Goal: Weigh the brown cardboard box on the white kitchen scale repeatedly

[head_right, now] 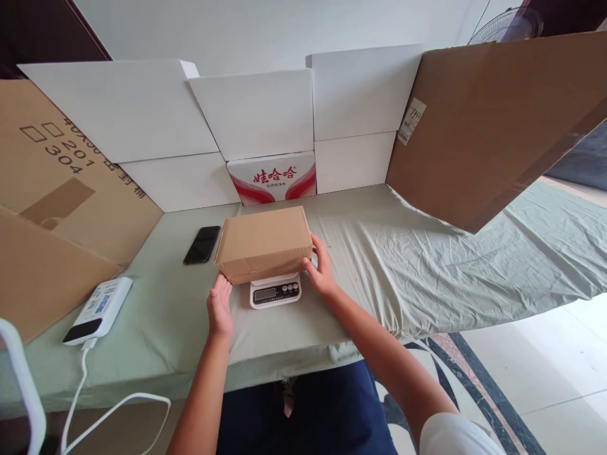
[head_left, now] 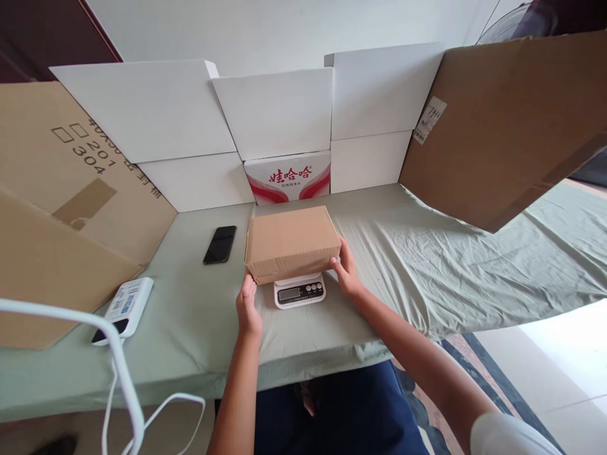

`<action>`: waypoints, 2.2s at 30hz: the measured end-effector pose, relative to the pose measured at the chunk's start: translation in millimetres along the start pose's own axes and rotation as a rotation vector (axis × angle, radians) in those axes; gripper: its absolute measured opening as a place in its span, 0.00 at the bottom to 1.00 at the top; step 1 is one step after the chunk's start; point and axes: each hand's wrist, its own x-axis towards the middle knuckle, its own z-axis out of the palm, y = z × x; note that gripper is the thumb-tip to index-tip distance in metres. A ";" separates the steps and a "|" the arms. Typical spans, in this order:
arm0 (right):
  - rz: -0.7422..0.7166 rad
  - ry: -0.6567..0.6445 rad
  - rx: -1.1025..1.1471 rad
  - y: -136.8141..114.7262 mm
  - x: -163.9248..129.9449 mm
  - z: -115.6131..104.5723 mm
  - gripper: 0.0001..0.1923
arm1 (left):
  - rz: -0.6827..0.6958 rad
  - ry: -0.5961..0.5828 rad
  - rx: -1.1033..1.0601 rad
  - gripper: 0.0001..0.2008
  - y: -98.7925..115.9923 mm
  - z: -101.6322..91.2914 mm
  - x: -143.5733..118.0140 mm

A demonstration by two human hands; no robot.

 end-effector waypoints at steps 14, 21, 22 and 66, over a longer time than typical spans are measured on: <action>0.065 0.170 0.057 1.1 0.5 -2.0 0.30 | 0.031 0.014 -0.049 0.44 17.1 3.2 -0.6; 0.083 0.155 0.061 1.2 1.5 -1.8 0.29 | 0.009 0.041 -0.075 0.45 12.0 2.8 0.2; 0.079 0.157 0.076 1.3 1.7 -1.7 0.28 | 0.009 0.041 -0.076 0.45 12.2 2.9 0.2; 0.071 0.044 0.025 -5.0 1.6 0.6 0.30 | -0.074 0.046 -0.018 0.49 4.2 0.6 -0.5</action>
